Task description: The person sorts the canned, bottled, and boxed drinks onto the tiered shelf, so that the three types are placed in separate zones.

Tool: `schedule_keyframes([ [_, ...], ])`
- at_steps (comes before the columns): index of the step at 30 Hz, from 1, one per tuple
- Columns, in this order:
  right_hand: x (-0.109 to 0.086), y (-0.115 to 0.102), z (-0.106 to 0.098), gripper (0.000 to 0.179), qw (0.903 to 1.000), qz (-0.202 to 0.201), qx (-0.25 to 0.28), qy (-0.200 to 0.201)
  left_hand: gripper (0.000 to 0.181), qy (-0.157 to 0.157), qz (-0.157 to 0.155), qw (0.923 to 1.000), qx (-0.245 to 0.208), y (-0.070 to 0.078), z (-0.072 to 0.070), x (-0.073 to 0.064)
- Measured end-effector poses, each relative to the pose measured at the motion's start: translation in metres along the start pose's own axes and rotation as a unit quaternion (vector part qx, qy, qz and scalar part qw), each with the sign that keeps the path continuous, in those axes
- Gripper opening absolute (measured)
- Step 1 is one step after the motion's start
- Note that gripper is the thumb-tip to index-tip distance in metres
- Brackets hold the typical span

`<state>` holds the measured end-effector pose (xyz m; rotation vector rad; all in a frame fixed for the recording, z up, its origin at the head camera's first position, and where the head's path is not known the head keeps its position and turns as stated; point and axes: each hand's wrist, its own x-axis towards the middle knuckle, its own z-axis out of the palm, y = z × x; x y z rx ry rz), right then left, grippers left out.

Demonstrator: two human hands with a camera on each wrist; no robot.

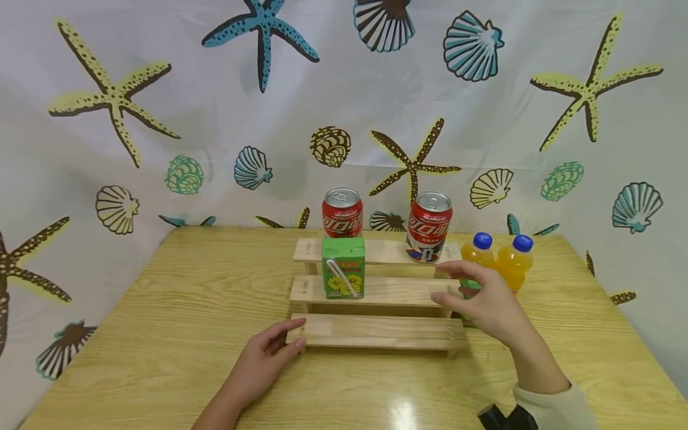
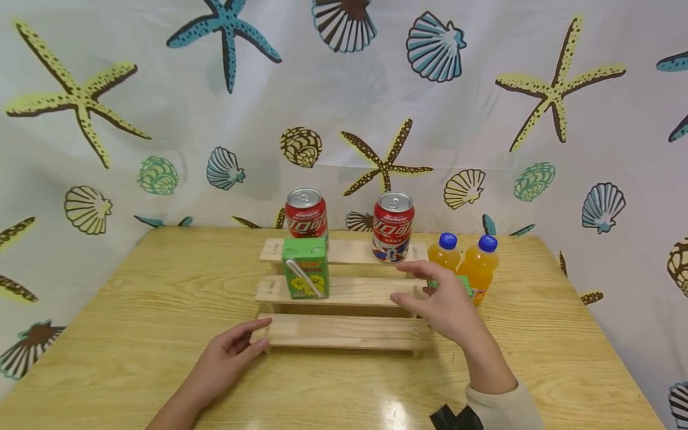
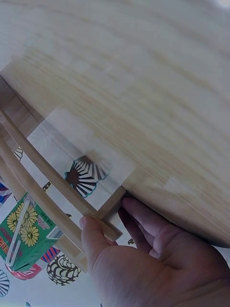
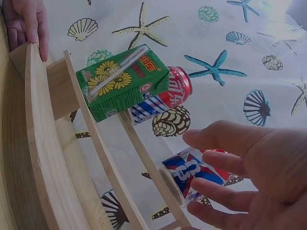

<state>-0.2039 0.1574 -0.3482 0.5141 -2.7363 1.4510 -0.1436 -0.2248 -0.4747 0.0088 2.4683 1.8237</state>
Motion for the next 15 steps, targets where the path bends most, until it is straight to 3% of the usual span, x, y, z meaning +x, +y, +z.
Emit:
schedule_keyframes([
  [7,0.000,0.004,-0.007,0.042,0.9999,-0.007,-0.009,-0.007,0.046,0.000,-0.001,1.0000,0.004,0.001,0.000,0.000],
  [15,-0.002,0.009,-0.024,0.046,0.9996,0.006,-0.024,0.012,0.047,-0.005,0.004,1.0000,0.005,0.000,0.000,0.000],
])
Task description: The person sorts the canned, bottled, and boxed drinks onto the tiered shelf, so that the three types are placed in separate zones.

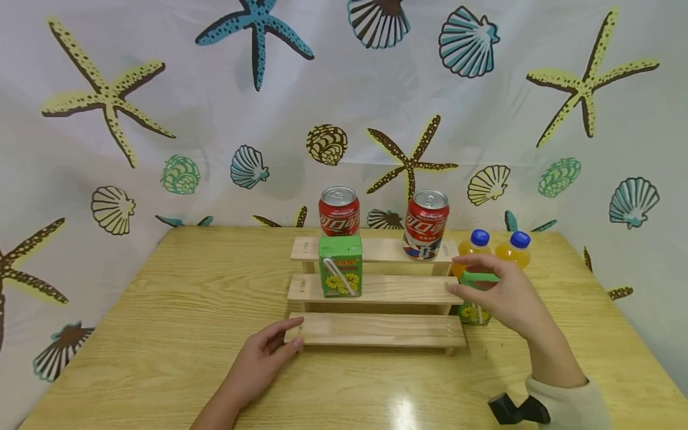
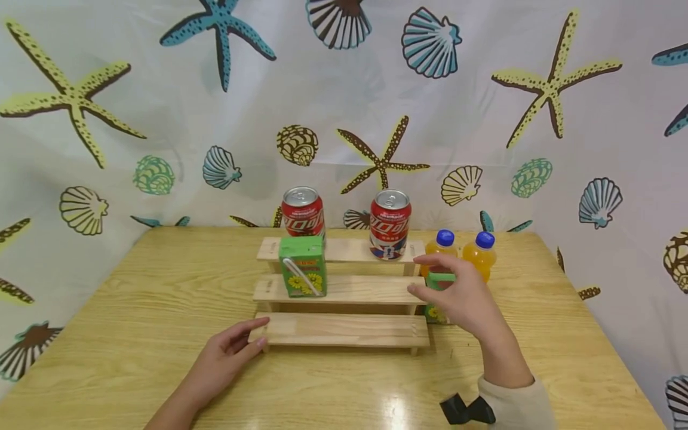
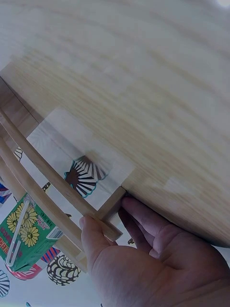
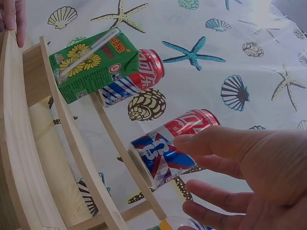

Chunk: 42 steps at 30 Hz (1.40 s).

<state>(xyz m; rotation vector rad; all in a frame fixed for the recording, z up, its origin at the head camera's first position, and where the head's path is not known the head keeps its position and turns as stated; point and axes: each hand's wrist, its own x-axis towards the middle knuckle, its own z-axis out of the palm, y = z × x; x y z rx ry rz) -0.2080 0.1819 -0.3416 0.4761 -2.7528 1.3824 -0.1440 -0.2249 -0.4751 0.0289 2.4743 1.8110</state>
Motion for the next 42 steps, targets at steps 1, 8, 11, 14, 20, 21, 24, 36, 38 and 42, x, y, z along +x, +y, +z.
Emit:
schedule_keyframes([
  [1,0.000,0.000,-0.001,0.047,1.0000,0.000,0.001,0.001,0.047,0.000,0.002,1.0000,0.000,0.000,0.000,0.000],
  [8,0.001,0.005,-0.008,0.046,0.9999,-0.009,0.004,-0.005,0.047,-0.001,-0.001,1.0000,-0.005,0.000,0.000,0.001],
  [11,0.000,0.008,-0.011,0.047,0.9999,-0.009,-0.003,-0.012,0.047,-0.004,-0.001,1.0000,-0.007,0.001,0.000,0.001],
  [14,-0.001,0.010,-0.014,0.048,0.9998,-0.004,-0.009,-0.016,0.047,-0.004,0.000,1.0000,-0.005,0.001,0.000,0.002],
  [20,-0.002,0.012,-0.019,0.052,0.9996,0.010,-0.016,-0.023,0.047,-0.006,0.000,1.0000,-0.003,0.001,0.000,0.003],
  [21,-0.002,0.012,-0.019,0.052,0.9995,0.014,-0.019,-0.024,0.047,-0.005,-0.001,1.0000,-0.003,0.001,0.000,0.003],
  [24,-0.002,0.013,-0.022,0.053,0.9992,0.019,-0.026,-0.024,0.047,-0.004,-0.004,1.0000,-0.002,0.002,0.000,0.002],
  [36,-0.003,0.017,-0.027,0.059,0.9978,0.044,-0.044,-0.022,0.047,0.000,-0.011,0.9999,0.000,0.002,0.000,0.001],
  [38,-0.004,0.018,-0.028,0.060,0.9976,0.047,-0.047,-0.021,0.047,-0.001,-0.010,0.9999,0.001,0.002,0.001,0.001],
  [42,-0.004,0.019,-0.029,0.061,0.9968,0.054,-0.056,-0.021,0.047,0.000,-0.010,0.9999,0.003,0.002,0.001,0.000],
])
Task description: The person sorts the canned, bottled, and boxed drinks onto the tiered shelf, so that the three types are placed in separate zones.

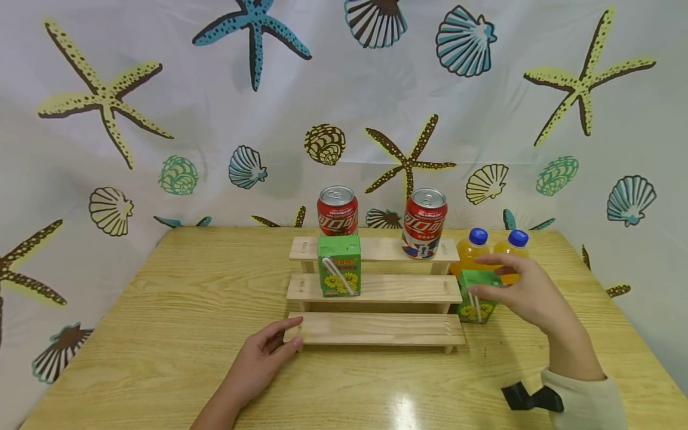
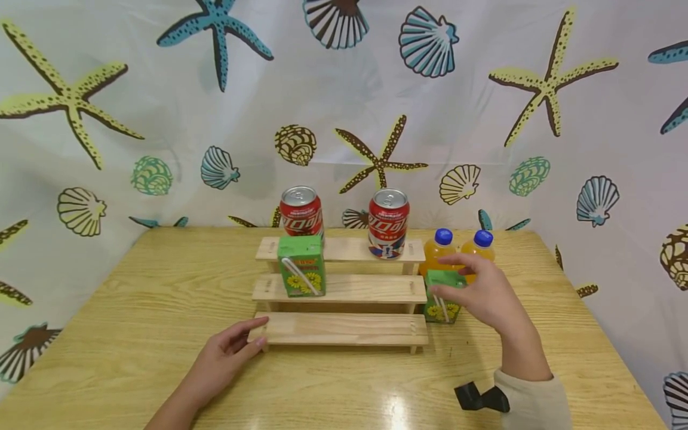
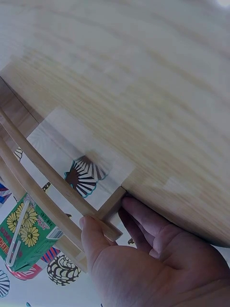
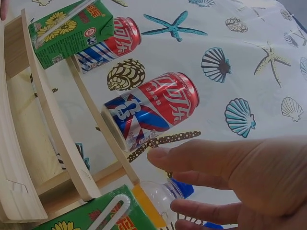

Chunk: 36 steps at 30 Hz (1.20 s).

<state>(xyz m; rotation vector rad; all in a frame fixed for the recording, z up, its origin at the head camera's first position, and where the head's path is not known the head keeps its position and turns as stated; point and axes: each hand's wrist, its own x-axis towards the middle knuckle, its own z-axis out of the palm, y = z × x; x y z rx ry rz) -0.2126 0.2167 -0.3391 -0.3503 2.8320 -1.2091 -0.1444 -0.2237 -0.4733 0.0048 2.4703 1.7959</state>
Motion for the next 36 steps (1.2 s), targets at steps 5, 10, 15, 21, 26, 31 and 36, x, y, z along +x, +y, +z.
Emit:
schedule_keyframes([
  [5,0.000,0.001,-0.001,0.062,0.9999,0.009,-0.013,-0.005,0.047,0.003,0.000,1.0000,0.001,0.001,0.000,0.000],
  [10,0.001,0.003,0.000,0.065,0.9990,0.035,-0.023,-0.016,0.047,0.005,-0.002,1.0000,0.002,0.001,0.001,-0.001],
  [15,0.001,0.004,0.001,0.065,0.9986,0.048,-0.013,-0.017,0.047,0.002,0.001,1.0000,0.001,0.002,0.000,0.000],
  [21,0.003,0.008,0.001,0.067,0.9981,0.061,-0.010,-0.003,0.046,0.004,0.005,1.0000,0.002,0.000,0.001,0.001],
  [26,0.003,0.012,0.003,0.069,0.9980,0.064,0.001,-0.002,0.046,0.004,0.012,0.9999,-0.001,-0.002,0.001,0.000],
  [31,0.000,0.017,0.010,0.073,0.9976,0.068,0.010,0.010,0.047,-0.003,0.008,0.9999,-0.007,-0.003,0.002,0.001],
  [36,-0.002,0.018,0.020,0.079,0.9965,0.075,0.013,0.034,0.045,0.000,0.006,0.9999,-0.010,-0.004,-0.001,-0.001],
])
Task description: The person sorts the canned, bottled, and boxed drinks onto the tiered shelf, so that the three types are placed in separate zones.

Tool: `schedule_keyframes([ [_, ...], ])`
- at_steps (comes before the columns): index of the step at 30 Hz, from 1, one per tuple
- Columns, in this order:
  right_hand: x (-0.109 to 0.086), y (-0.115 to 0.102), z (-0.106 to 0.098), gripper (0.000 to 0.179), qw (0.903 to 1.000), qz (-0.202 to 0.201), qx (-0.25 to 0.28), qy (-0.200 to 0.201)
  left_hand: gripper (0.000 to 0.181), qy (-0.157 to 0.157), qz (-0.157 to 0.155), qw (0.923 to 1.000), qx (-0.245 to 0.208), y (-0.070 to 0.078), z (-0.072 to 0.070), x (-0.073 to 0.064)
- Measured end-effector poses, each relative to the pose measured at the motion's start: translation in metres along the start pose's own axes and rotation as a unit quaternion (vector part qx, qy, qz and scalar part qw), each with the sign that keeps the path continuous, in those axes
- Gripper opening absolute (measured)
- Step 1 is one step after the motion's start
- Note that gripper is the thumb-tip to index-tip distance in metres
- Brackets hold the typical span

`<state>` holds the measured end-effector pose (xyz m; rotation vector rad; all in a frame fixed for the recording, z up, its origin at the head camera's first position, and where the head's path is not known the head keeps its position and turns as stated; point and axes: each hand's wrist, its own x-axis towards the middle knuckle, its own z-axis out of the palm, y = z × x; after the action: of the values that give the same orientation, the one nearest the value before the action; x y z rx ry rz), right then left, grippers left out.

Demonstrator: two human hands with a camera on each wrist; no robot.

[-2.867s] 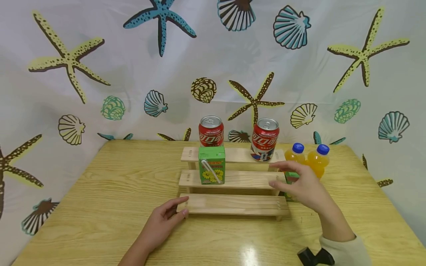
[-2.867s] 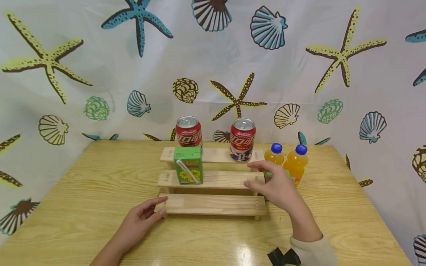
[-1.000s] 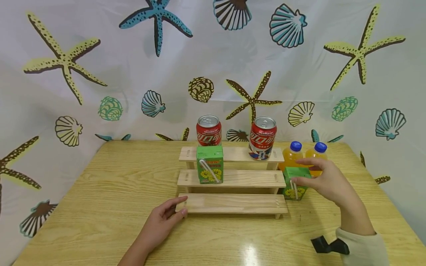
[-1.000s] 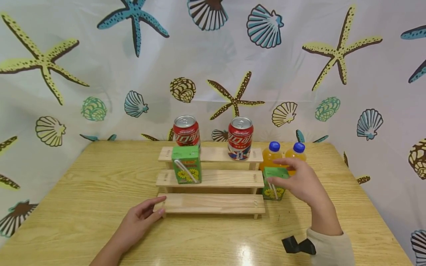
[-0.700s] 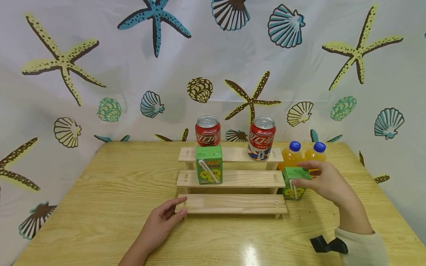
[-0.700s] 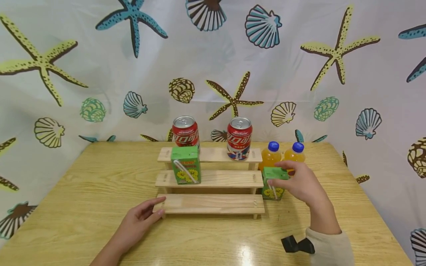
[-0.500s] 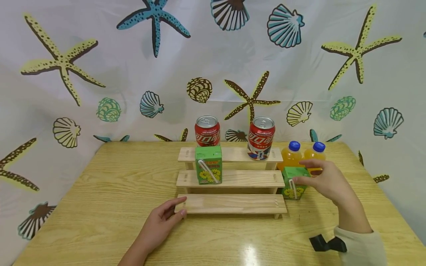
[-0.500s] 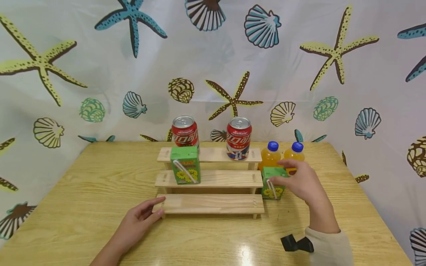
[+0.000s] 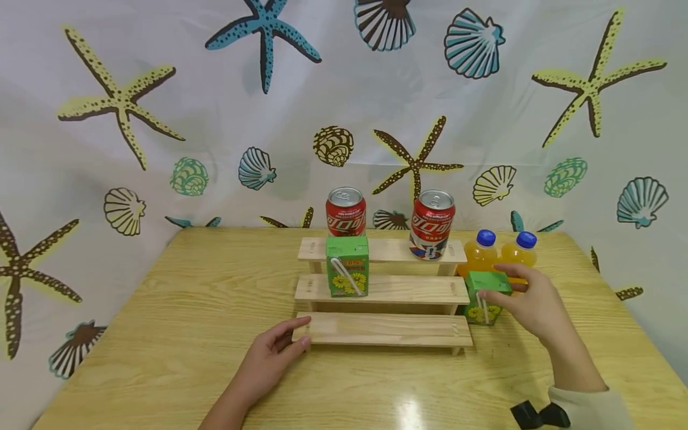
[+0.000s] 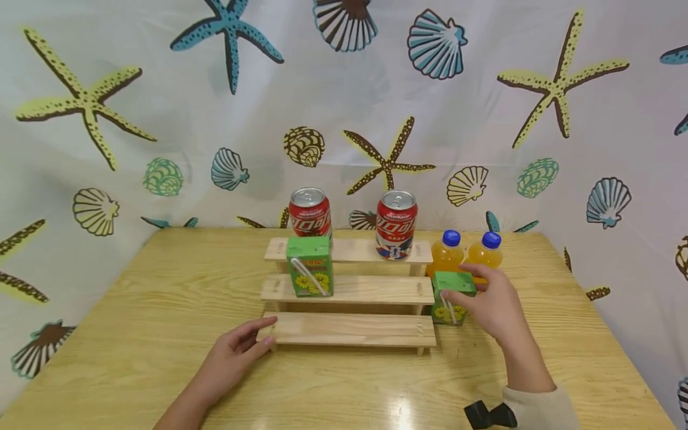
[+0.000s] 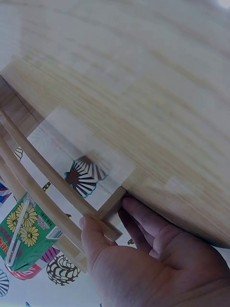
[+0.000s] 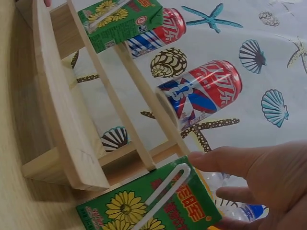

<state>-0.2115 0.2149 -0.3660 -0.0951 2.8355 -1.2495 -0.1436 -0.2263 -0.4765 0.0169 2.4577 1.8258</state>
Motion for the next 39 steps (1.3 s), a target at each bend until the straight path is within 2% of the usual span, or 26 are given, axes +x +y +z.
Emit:
schedule_keyframes([
  [11,-0.005,0.009,0.016,0.082,0.9967,-0.014,0.028,0.075,0.045,0.003,-0.007,1.0000,-0.005,0.003,0.000,0.001],
  [16,-0.004,0.013,0.022,0.088,0.9958,-0.010,0.053,0.075,0.046,0.004,-0.005,1.0000,-0.004,0.002,0.001,0.001],
  [23,-0.005,0.014,0.029,0.093,0.9935,0.014,0.076,0.084,0.046,0.001,-0.002,1.0000,-0.003,0.002,0.000,0.000],
  [29,-0.005,0.011,0.034,0.098,0.9924,0.033,0.092,0.074,0.047,0.001,0.003,1.0000,-0.004,0.002,-0.001,-0.001],
  [39,-0.004,0.013,0.047,0.109,0.9835,0.090,0.127,0.093,0.046,0.004,0.002,1.0000,-0.004,0.002,0.000,0.000],
])
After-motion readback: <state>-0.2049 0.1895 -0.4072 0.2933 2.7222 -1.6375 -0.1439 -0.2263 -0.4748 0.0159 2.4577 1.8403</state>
